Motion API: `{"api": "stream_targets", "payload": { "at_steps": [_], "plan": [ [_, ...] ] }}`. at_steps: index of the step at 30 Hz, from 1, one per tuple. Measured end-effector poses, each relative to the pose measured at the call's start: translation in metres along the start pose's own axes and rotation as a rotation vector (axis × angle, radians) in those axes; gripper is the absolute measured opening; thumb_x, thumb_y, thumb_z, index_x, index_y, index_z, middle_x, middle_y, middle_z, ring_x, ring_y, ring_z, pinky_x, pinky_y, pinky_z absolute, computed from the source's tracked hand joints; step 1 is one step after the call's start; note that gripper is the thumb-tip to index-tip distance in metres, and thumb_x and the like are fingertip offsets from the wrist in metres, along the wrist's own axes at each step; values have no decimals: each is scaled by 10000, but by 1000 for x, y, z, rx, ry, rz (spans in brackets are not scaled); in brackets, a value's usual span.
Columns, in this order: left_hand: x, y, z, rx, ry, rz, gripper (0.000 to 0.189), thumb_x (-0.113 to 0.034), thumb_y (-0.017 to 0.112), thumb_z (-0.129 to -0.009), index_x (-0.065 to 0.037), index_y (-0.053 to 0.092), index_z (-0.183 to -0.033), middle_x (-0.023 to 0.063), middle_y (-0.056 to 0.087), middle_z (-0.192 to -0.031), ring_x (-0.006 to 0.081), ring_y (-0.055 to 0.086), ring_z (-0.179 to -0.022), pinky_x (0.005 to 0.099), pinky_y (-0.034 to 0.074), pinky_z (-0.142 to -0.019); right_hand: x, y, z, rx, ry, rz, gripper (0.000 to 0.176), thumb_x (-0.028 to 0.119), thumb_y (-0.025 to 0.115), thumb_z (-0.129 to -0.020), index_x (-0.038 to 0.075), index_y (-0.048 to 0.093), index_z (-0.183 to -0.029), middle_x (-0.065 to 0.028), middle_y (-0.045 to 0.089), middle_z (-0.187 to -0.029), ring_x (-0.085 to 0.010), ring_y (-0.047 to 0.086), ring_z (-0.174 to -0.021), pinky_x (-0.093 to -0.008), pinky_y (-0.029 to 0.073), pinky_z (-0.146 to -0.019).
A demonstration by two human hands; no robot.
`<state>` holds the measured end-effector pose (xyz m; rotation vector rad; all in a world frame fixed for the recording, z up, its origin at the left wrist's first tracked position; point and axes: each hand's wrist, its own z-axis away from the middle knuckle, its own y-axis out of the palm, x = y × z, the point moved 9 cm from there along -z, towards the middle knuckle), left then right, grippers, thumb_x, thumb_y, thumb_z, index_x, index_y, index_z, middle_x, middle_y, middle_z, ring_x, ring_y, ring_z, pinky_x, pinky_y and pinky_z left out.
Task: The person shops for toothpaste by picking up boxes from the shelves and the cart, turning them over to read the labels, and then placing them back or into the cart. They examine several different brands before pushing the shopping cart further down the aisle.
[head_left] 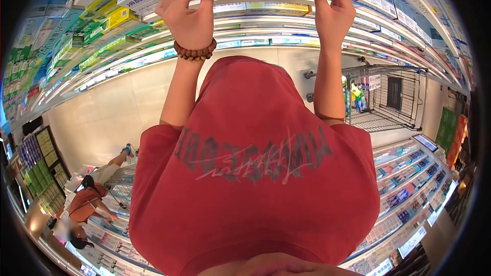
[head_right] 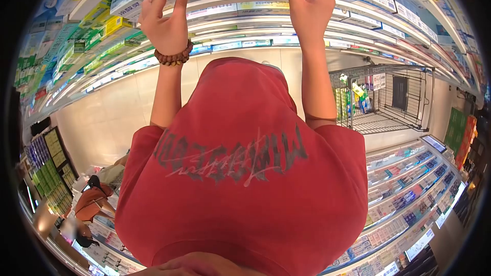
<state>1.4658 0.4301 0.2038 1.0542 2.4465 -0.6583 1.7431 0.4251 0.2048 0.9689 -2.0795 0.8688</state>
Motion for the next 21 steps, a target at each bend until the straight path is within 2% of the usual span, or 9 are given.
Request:
{"api": "stream_targets", "payload": {
  "at_steps": [2, 3, 6, 9, 12, 13, 16, 21],
  "plan": [
    [6, 2, -3, 114, -149, -42, 508, -52, 767, -801, -56, 643, -1294, 172, 686, -1094, 268, 650, -881, 377, 503, -809, -4, 7, -3, -13, 20, 17, 442, 3, 726, -843, -33, 630, -1274, -129, 667, -1164, -196, 618, -1024, -312, 482, -914],
    [9, 0, -5, 34, -156, -76, 325, -52, 780, -806, -8, 716, -1122, 139, 681, -929, 269, 646, -862, 359, 485, -780, -8, 11, -5, -11, -1, -42, 425, 13, 724, -851, -36, 634, -1263, -120, 670, -1128, -192, 620, -998, -311, 482, -906],
    [21, 2, -7, 4, -140, -13, 258, -45, 798, -782, 10, 719, -1022, 135, 684, -894, 279, 643, -833, 368, 486, -767, -5, 15, -13, -9, -72, -72, 405, 14, 724, -854, -47, 638, -1244, -111, 677, -1096, -191, 626, -979, -309, 483, -899],
    [19, 5, -19, 58, -90, -132, 219, -48, 825, -749, 16, 709, -924, 142, 684, -845, 298, 644, -805, 383, 487, -754, -4, 18, -21, -12, -104, -45, 360, 17, 731, -848, -56, 647, -1190, -112, 681, -1048, -187, 623, -951, -304, 483, -875],
    [19, 7, -22, -29, 96, -138, 251, -62, 845, -721, 8, 711, -921, 157, 684, -827, 316, 641, -779, 396, 486, -735, -12, 23, -25, 12, -85, 102, 325, 22, 742, -840, -57, 648, -1140, -112, 671, -989, -190, 614, -915, -300, 481, -842],
    [27, 8, -20, -14, 7, -131, 263, -78, 851, -715, 6, 713, -922, 160, 690, -855, 320, 641, -787, 398, 483, -729, -8, 24, -27, 4, -144, 75, 307, 26, 748, -833, -57, 646, -1110, -112, 655, -946, -196, 605, -883, -297, 476, -815],
    [29, 12, -23, 55, -10, -218, 262, -90, 850, -720, 1, 715, -925, 147, 691, -862, 317, 638, -790, 389, 480, -730, -7, 26, -28, -11, -151, 77, 322, 27, 752, -827, -56, 648, -1120, -109, 653, -944, -201, 607, -884, -298, 476, -818],
    [34, 16, -21, 59, -59, -214, 258, -100, 847, -728, 5, 715, -923, 139, 688, -863, 303, 636, -790, 383, 479, -733, -26, 28, -26, -29, -86, 38, 390, 33, 771, -811, -72, 640, -1164, -118, 677, -1019, -192, 614, -898, -298, 492, -823]
  ]
}}
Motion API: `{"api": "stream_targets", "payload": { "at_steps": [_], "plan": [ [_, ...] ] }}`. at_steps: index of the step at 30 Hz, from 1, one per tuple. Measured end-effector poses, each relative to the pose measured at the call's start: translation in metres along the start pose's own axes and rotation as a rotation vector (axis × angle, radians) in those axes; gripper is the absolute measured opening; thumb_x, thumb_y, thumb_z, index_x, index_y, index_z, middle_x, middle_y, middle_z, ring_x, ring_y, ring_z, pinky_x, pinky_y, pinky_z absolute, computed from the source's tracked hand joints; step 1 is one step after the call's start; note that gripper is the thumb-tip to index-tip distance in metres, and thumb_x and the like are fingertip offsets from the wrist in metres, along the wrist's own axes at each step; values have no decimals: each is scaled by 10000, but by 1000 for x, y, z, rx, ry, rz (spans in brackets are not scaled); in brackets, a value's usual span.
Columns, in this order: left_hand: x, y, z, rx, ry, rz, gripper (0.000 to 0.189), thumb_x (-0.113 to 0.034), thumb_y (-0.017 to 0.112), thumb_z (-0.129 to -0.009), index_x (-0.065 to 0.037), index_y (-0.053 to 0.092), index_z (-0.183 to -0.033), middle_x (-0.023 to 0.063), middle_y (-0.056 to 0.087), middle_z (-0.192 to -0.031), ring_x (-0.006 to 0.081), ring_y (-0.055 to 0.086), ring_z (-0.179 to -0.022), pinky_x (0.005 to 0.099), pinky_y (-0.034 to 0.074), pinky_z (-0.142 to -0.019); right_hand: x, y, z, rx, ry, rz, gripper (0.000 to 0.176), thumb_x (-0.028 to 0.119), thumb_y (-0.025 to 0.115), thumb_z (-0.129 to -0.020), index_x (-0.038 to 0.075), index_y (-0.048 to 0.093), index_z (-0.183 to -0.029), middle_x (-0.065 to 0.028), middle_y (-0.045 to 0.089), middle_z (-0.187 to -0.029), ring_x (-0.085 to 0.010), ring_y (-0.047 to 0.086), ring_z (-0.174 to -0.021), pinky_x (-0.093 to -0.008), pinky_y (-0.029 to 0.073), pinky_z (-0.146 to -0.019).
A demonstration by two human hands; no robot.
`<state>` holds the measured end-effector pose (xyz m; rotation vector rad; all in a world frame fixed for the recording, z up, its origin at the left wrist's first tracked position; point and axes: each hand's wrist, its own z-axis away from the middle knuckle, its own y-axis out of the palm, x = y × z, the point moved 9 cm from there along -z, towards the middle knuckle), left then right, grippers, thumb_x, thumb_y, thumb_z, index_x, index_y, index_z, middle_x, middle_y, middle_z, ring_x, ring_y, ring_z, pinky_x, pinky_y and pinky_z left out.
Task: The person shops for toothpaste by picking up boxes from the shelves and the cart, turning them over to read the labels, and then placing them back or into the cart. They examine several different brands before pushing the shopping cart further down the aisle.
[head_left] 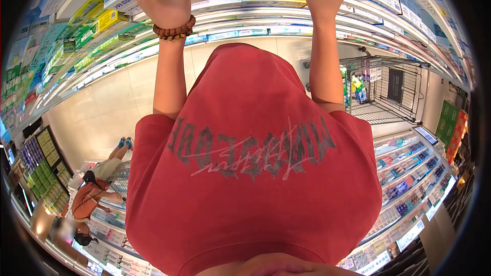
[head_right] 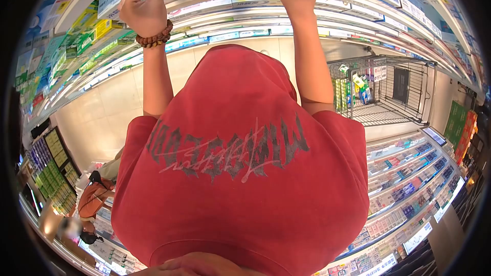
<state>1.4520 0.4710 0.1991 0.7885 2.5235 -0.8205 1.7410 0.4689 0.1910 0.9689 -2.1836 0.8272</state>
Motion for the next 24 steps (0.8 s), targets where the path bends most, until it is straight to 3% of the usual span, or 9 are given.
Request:
{"api": "stream_targets", "payload": {
  "at_steps": [8, 16, 24],
  "plan": [
    [12, 8, 1, 54, -117, 0, 284, -133, 838, -748, 0, 724, -972, 126, 674, -854, 292, 618, -798, 380, 471, -750, -18, 4, 3, -23, 53, -41, 471, 66, 806, -795, -92, 635, -1205, -143, 697, -1063, -189, 642, -918, -301, 510, -824],
    [9, 9, 3, 50, -27, -198, 342, -222, 825, -776, -17, 733, -1034, 140, 661, -958, 321, 590, -940, 410, 438, -853, -16, 8, 0, -21, 52, -79, 461, 73, 797, -810, -89, 635, -1210, -139, 704, -1034, -178, 651, -895, -302, 513, -815],
    [9, 12, 7, 78, 140, -274, 424, -246, 847, -741, -20, 728, -1080, 154, 666, -999, 324, 594, -987, 435, 424, -880, -25, 7, 7, 22, 169, -150, 423, 42, 745, -860, -68, 631, -1252, -110, 720, -1025, -126, 647, -900, -262, 524, -752]
  ]
}}
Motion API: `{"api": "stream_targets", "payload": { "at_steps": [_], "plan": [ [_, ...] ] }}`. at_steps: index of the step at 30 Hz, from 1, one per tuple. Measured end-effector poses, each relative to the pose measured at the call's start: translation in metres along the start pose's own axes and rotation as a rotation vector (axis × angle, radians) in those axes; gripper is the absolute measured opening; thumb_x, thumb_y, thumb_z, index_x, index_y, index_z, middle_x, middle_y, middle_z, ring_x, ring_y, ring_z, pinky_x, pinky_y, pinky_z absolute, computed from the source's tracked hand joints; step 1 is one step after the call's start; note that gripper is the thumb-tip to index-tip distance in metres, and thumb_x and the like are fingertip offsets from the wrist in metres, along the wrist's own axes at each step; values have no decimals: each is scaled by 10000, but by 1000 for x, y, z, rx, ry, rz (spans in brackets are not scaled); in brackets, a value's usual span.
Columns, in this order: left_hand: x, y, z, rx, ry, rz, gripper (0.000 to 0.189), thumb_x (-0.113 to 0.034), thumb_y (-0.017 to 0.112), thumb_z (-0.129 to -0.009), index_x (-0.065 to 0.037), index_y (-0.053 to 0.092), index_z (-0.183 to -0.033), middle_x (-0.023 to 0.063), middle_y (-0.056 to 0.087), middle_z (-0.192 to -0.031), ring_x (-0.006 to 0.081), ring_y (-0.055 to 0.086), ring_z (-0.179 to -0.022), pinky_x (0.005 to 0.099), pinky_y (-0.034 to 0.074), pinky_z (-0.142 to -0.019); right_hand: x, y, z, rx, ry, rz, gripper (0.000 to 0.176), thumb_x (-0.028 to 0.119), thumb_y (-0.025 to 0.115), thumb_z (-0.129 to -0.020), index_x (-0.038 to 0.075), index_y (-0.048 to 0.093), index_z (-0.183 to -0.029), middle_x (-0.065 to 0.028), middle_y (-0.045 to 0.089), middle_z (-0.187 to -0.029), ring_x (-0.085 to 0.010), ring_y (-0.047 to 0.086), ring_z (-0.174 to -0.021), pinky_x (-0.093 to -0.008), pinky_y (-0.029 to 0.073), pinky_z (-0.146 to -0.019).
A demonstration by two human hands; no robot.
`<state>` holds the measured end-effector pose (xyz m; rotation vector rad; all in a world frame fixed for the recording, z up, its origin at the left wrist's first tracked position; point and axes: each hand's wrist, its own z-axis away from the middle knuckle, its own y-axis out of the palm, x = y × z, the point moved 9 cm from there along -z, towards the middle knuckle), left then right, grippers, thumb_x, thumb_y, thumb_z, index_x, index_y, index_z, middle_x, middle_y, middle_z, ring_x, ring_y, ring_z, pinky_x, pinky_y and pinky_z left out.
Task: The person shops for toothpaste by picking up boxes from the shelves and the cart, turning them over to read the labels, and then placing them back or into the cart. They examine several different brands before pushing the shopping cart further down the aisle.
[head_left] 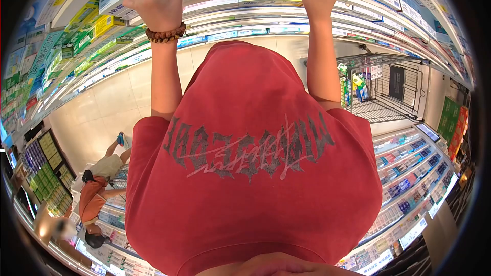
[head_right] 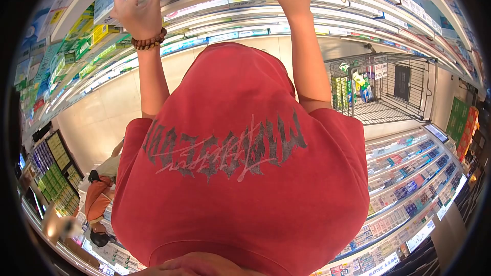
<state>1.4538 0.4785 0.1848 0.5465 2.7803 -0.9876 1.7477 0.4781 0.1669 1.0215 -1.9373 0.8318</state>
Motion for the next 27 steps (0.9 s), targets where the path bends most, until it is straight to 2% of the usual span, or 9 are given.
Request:
{"api": "stream_targets", "payload": {
  "at_steps": [4, 7, 27],
  "plan": [
    [1, 0, 2, -9, 4, -27, 454, -249, 859, -722, -24, 725, -1093, 146, 664, -1037, 323, 589, -1008, 436, 419, -894, -27, 4, 8, 34, 119, -194, 366, 14, 715, -885, -50, 654, -1240, -88, 721, -1023, -113, 642, -882, -256, 529, -733],
    [0, 0, 2, -19, 47, -23, 464, -248, 865, -711, -32, 724, -1097, 140, 660, -1050, 323, 582, -1015, 438, 410, -911, -30, 4, 8, 64, 145, -194, 325, 1, 705, -894, -48, 672, -1214, -81, 720, -1031, -112, 642, -888, -258, 534, -751],
    [3, 4, 2, -7, 22, -31, 408, -252, 853, -726, -35, 732, -1050, 146, 655, -1046, 336, 556, -1020, 452, 405, -919, -34, 7, 4, 27, 161, -267, 309, -12, 699, -894, -68, 675, -1197, -84, 728, -1068, -102, 648, -933, -233, 526, -810]
  ]
}}
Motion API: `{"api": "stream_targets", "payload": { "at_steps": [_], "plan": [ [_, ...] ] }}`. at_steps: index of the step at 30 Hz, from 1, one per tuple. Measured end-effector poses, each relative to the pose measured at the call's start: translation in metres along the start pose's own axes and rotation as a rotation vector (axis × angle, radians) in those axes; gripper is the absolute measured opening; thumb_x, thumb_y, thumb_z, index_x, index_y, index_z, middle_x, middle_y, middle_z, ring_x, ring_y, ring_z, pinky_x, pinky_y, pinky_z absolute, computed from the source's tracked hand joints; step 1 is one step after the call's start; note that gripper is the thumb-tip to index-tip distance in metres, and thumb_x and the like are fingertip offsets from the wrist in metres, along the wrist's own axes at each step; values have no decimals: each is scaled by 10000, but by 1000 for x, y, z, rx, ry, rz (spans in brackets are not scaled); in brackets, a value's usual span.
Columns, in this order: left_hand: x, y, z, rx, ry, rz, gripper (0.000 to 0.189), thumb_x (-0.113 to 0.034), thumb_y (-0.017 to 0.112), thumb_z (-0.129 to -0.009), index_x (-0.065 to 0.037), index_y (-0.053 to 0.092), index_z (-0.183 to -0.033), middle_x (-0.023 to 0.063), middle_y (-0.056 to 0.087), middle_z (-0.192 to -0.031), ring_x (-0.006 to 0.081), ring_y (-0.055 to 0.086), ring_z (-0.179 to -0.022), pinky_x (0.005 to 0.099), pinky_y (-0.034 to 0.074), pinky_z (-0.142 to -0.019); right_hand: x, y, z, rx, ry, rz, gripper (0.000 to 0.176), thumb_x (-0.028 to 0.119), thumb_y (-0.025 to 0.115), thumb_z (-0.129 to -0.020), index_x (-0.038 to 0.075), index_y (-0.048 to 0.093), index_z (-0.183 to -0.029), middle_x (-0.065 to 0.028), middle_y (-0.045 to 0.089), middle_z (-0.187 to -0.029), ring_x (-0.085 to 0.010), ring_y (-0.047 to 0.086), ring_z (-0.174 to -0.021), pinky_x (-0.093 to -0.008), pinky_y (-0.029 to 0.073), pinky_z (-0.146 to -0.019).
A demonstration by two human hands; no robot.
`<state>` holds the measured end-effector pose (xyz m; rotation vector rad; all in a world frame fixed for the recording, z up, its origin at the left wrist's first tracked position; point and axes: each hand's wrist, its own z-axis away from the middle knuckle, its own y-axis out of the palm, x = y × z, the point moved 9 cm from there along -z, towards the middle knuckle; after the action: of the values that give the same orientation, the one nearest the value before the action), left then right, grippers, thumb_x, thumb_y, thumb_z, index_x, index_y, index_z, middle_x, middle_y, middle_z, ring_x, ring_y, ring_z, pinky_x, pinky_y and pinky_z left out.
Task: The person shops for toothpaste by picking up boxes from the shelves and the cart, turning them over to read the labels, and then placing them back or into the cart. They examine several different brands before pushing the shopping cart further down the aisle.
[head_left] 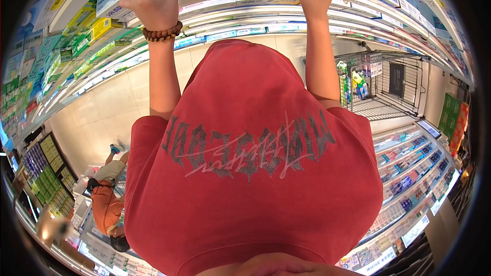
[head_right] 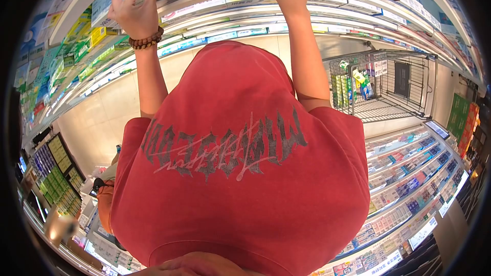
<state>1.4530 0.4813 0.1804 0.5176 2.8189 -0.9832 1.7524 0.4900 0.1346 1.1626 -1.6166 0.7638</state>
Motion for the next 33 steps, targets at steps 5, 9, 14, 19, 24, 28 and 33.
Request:
{"api": "stream_targets", "payload": {
  "at_steps": [5, 9, 14, 19, 24, 28, 33],
  "plan": [
    [-1, 1, 0, 4, 2, 11, 385, -240, 845, -735, -35, 731, -1041, 145, 658, -1038, 334, 563, -1011, 447, 408, -915, -1, -3, 3, -46, 32, 45, 292, -16, 698, -891, -61, 689, -1179, -74, 736, -1046, -96, 649, -921, -230, 521, -808],
    [-3, 0, -2, 15, 7, 35, 376, -231, 840, -741, -29, 732, -1039, 143, 664, -1012, 329, 574, -994, 443, 409, -910, 4, -4, 5, -52, -7, 99, 287, -14, 696, -892, -51, 695, -1177, -61, 740, -1026, -86, 648, -904, -218, 517, -792],
    [-5, -1, -1, 7, 0, 28, 369, -214, 838, -737, -25, 732, -1036, 147, 667, -994, 328, 582, -985, 442, 409, -906, 0, -5, 6, -67, 25, 71, 284, -16, 694, -894, -54, 695, -1175, -62, 741, -1014, -80, 649, -892, -212, 517, -778],
    [-12, -2, -2, 0, 45, 20, 335, -187, 837, -729, -28, 726, -1002, 147, 672, -965, 320, 601, -971, 443, 405, -906, -3, -4, 8, -92, 19, 32, 288, -21, 689, -895, -65, 687, -1180, -74, 739, -1011, -79, 648, -875, -212, 518, -762],
    [-9, 0, 0, -5, 39, 31, 334, -182, 838, -720, -29, 720, -992, 145, 676, -957, 313, 609, -969, 445, 403, -910, 2, -3, 8, -103, 4, 49, 285, -23, 688, -896, -69, 685, -1176, -78, 738, -1014, -82, 648, -868, -210, 516, -755],
    [-8, 2, 1, 13, 59, 43, 357, -178, 847, -701, -42, 719, -1007, 141, 683, -979, 309, 610, -982, 442, 400, -914, -1, -5, 9, -96, -5, 81, 293, -20, 695, -892, -74, 682, -1179, -87, 737, -1029, -82, 646, -857, -217, 518, -733],
    [-18, -14, -3, -61, 89, 46, 444, -197, 859, -696, -55, 720, -1093, 116, 690, -974, 277, 609, -982, 432, 392, -916, 8, -16, 12, -176, -91, 97, 252, 10, 656, -915, -74, 690, -1150, -93, 717, -942, -127, 665, -846, -245, 515, -844]
  ]
}}
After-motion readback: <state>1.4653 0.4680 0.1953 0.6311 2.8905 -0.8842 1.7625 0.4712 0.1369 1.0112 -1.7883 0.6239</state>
